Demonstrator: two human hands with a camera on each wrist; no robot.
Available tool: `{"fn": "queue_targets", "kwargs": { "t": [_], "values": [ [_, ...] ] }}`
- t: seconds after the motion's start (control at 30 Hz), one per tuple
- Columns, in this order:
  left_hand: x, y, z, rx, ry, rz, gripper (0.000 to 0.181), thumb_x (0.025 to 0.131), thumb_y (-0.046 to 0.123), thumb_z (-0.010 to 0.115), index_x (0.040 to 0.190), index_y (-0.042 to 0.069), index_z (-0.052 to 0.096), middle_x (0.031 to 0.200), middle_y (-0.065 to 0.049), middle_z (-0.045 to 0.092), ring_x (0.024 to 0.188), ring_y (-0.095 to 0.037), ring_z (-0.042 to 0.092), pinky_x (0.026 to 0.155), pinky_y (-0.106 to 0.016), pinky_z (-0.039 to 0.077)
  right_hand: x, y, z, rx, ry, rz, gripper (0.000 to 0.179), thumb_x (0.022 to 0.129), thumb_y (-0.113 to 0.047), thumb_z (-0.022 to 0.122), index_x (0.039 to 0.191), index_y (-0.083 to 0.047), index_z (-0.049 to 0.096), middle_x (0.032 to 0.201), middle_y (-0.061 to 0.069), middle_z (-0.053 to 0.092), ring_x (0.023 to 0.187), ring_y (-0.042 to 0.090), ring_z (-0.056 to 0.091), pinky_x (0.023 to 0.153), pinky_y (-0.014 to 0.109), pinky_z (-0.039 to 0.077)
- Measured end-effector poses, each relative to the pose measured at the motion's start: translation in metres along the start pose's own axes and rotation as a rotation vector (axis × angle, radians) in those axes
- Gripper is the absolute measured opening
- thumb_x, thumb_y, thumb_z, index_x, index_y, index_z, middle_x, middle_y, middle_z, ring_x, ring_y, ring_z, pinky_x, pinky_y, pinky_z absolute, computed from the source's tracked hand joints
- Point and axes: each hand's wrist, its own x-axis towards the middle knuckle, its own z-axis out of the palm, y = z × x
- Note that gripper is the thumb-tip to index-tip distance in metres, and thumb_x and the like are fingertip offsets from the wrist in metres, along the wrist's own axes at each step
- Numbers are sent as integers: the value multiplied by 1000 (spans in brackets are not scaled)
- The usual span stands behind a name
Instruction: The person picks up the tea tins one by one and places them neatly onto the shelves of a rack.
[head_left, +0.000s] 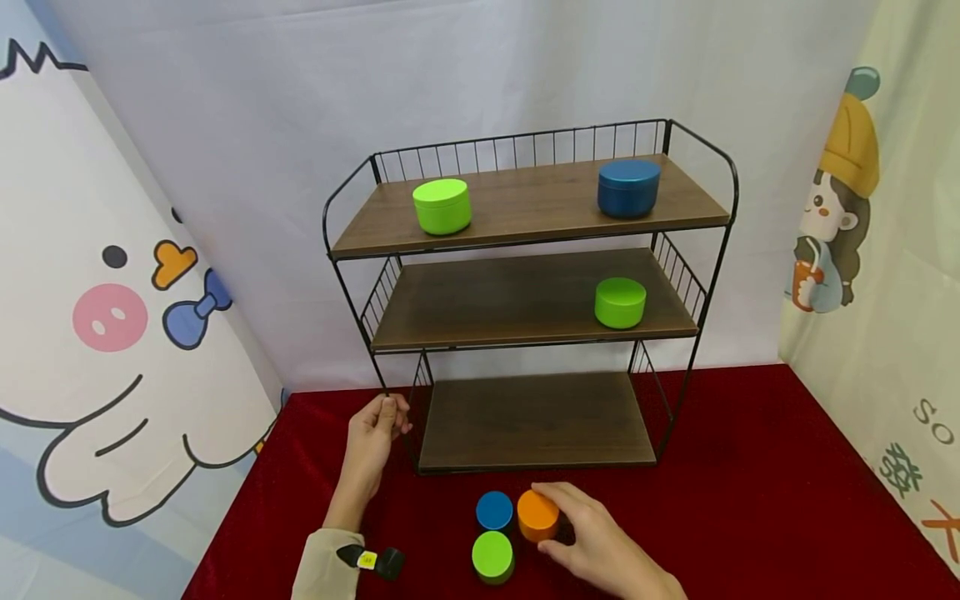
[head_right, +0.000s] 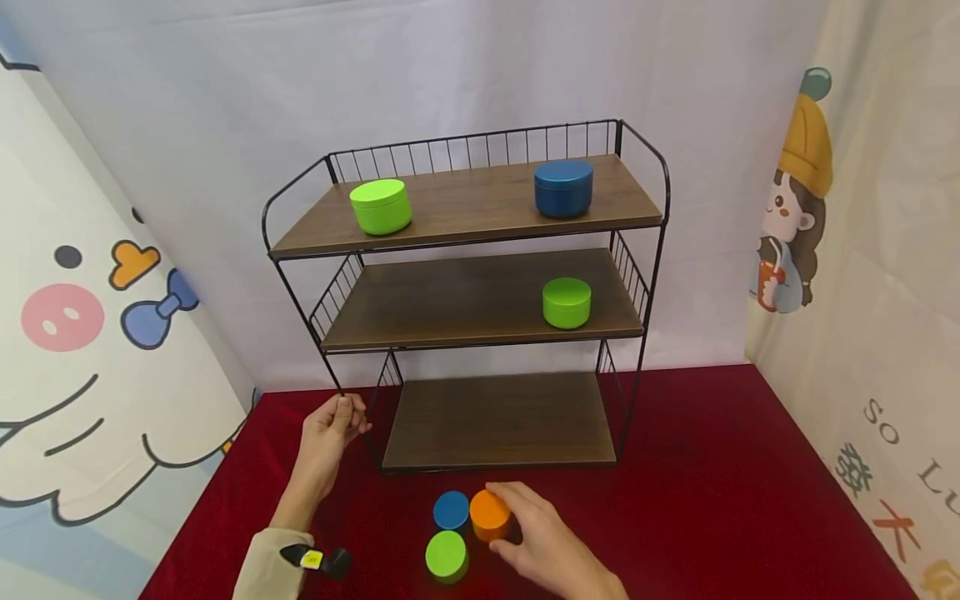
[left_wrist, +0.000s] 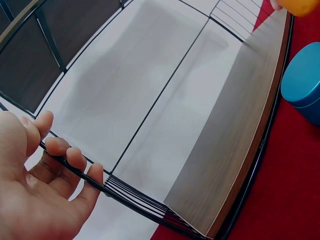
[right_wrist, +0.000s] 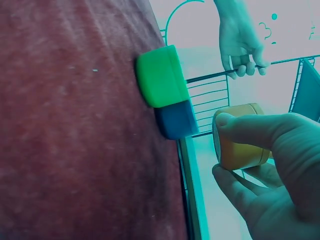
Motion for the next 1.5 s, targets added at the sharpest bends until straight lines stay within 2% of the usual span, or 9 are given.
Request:
{"fn": "queue_targets", "kwargs": {
  "t": [0.23, 0.63, 0.73, 0.97, 1.17, 1.3, 1.5],
  "values": [
    [0, 0, 0, 2, -4, 5, 34, 112, 20, 42, 101, -8, 56, 84, -7, 49, 80, -19, 55, 81, -31, 55, 11, -8, -5, -8, 31, -66, 63, 86, -6, 83, 143, -3, 55, 138, 7, 61, 117, 21, 64, 99, 37, 57],
    [-1, 1, 0, -8, -4, 6, 33, 112, 19, 42, 100, -8, 56, 82, -6, 49, 78, -19, 55, 80, -30, 55, 33, -24, -20, -66, 82, -188, 64, 85, -3, 84, 142, -4, 55, 137, 9, 61, 117, 24, 66, 100, 39, 57],
    [-1, 1, 1, -3, 0, 9, 32, 112, 19, 43, 98, -5, 57, 82, -6, 49, 78, -18, 55, 78, -28, 55, 37, -28, -26, -82, 98, -209, 65, 83, -3, 85, 142, -3, 56, 137, 11, 61, 118, 26, 66, 100, 39, 57],
    [-2, 2, 0, -7, 0, 10, 33, 112, 17, 43, 100, -11, 56, 82, -7, 49, 78, -18, 55, 78, -26, 55, 47, -35, -39, -86, 115, -258, 66, 83, -3, 85, 142, -1, 55, 137, 13, 61, 119, 27, 65, 99, 39, 57],
    [-1, 1, 0, -8, -1, 3, 30, 112, 18, 43, 98, -4, 58, 81, -7, 49, 79, -19, 56, 82, -32, 56, 57, -44, -48, -87, 164, -309, 67, 81, -3, 87, 140, 0, 56, 136, 13, 62, 119, 27, 66, 99, 39, 57],
    [0, 0, 0, -9, -3, 6, 30, 112, 18, 43, 99, -4, 58, 82, -7, 49, 79, -19, 56, 80, -31, 56, 62, -51, -53, -83, 168, -324, 67, 81, -4, 87, 141, 0, 56, 136, 12, 62, 120, 26, 65, 100, 39, 57],
    [0, 0, -1, -6, -4, 0, 29, 112, 20, 43, 97, 1, 59, 82, -7, 49, 79, -19, 55, 78, -28, 54, 72, -62, -61, -98, 187, -368, 67, 81, -5, 88, 140, 0, 57, 137, 14, 62, 122, 27, 65, 101, 39, 56]
  ]
}}
